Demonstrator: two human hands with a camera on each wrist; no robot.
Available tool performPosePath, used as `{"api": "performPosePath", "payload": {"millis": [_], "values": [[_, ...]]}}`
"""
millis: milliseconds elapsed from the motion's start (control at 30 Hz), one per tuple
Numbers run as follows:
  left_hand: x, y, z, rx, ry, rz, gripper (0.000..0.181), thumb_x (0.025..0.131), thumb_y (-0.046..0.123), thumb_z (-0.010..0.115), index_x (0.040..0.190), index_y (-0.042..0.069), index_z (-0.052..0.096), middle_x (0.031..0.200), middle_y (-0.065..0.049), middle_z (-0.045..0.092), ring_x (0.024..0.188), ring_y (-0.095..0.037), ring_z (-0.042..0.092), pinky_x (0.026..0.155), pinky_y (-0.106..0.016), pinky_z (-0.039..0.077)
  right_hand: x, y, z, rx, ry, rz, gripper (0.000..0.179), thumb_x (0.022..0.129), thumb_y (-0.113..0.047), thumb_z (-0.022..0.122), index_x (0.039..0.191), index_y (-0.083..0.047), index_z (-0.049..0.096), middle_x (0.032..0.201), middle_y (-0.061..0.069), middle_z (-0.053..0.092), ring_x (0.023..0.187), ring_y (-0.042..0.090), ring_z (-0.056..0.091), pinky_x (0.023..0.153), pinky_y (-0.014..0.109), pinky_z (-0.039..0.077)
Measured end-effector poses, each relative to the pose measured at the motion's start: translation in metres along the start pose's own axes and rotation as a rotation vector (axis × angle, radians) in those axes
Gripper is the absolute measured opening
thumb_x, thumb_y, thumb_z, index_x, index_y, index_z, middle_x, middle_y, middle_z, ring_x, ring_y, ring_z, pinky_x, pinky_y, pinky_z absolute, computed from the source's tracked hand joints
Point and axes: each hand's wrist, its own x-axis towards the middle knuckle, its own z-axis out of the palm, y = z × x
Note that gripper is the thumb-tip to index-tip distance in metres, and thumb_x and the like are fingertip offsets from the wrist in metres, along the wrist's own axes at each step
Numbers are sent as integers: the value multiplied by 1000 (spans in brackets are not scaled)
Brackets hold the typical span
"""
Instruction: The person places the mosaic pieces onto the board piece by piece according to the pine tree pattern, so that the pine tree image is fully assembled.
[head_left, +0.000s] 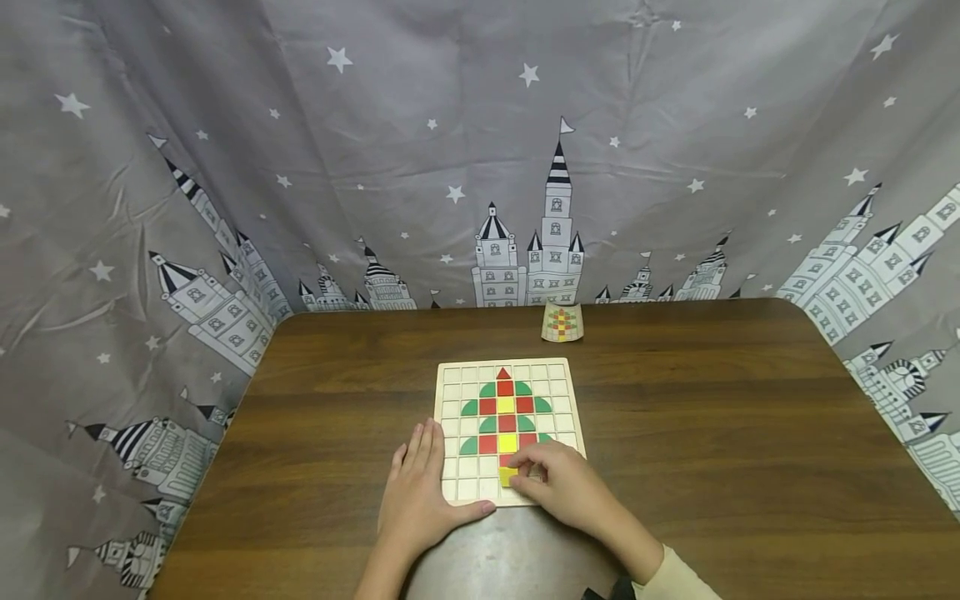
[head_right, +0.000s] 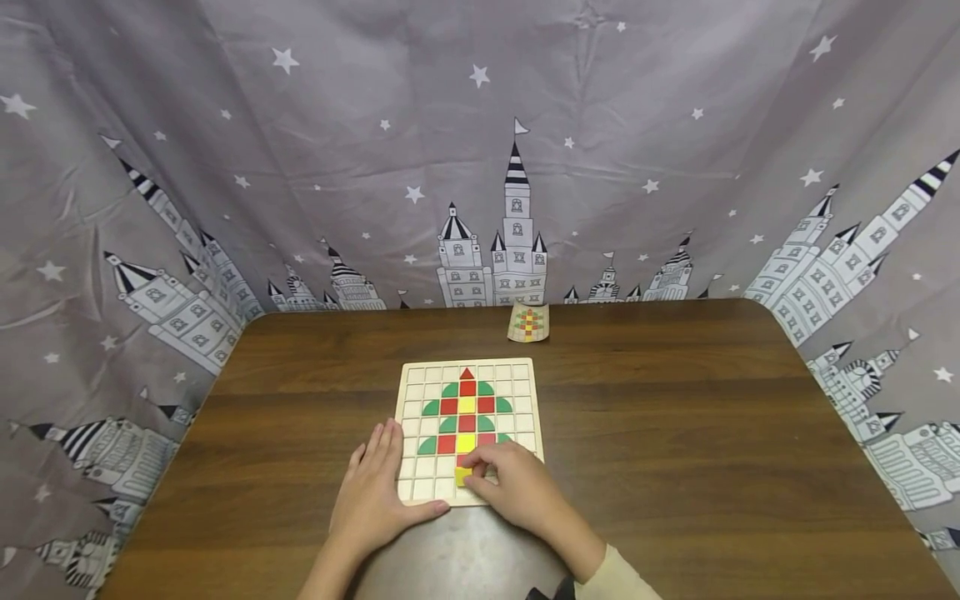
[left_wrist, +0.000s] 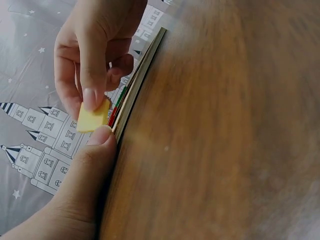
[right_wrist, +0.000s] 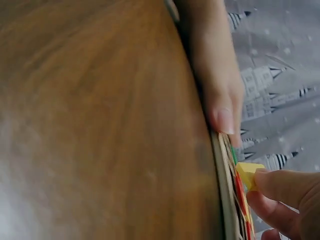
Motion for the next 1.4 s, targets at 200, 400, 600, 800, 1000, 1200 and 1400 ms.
{"api": "performPosePath", "payload": {"millis": [200,400,600,800,1000,1200,1400], "values": [[0,0,-1,1,-16,-5,139,59,97,52,158,4,22,166,-12,19,155,-29,18,122,-49,19,-1,-2,8,-97,7,-28,8,86,-25,77,94,-25,73,82,-21,62,85,1,54,76,24,49],[1,1,-1,0,-21,-11,139,59,97,53,157,4,22,166,-11,20,155,-29,18,123,-50,19,-1,2,10,-123,14,-61,9,85,-26,77,93,-24,74,89,-16,66,88,2,56,79,26,52],[0,0,-1,0,-18,-13,140,58,97,53,157,4,22,166,-12,20,155,-29,18,122,-50,20,-3,3,10,-173,-5,-94,11,86,-28,77,94,-22,74,95,-13,68,93,5,58,82,29,53],[0,-2,-1,10,-26,-12,141,58,99,50,158,4,20,167,-10,18,155,-27,18,122,-48,19,-4,3,11,-204,-14,-118,11,86,-28,76,95,-22,73,95,-13,66,93,5,57,82,29,53],[-1,-2,-1,3,-21,-12,140,58,99,50,158,4,21,166,-11,18,155,-28,18,122,-48,19,-5,3,11,-233,-23,-141,10,87,-29,76,95,-23,72,94,-15,63,93,5,57,82,28,52],[-1,-1,-1,-2,-22,-9,141,58,99,50,158,4,21,167,-11,17,155,-28,17,123,-48,19,-5,2,10,-243,-41,-146,10,88,-30,75,94,-22,71,92,-14,61,90,5,55,79,27,52],[-1,-3,-1,-6,-26,-8,141,59,99,49,158,4,19,167,-11,18,155,-27,16,123,-48,18,-5,1,12,-278,-38,-153,15,88,-34,74,96,-22,70,94,-14,60,91,7,55,79,28,52]]}}
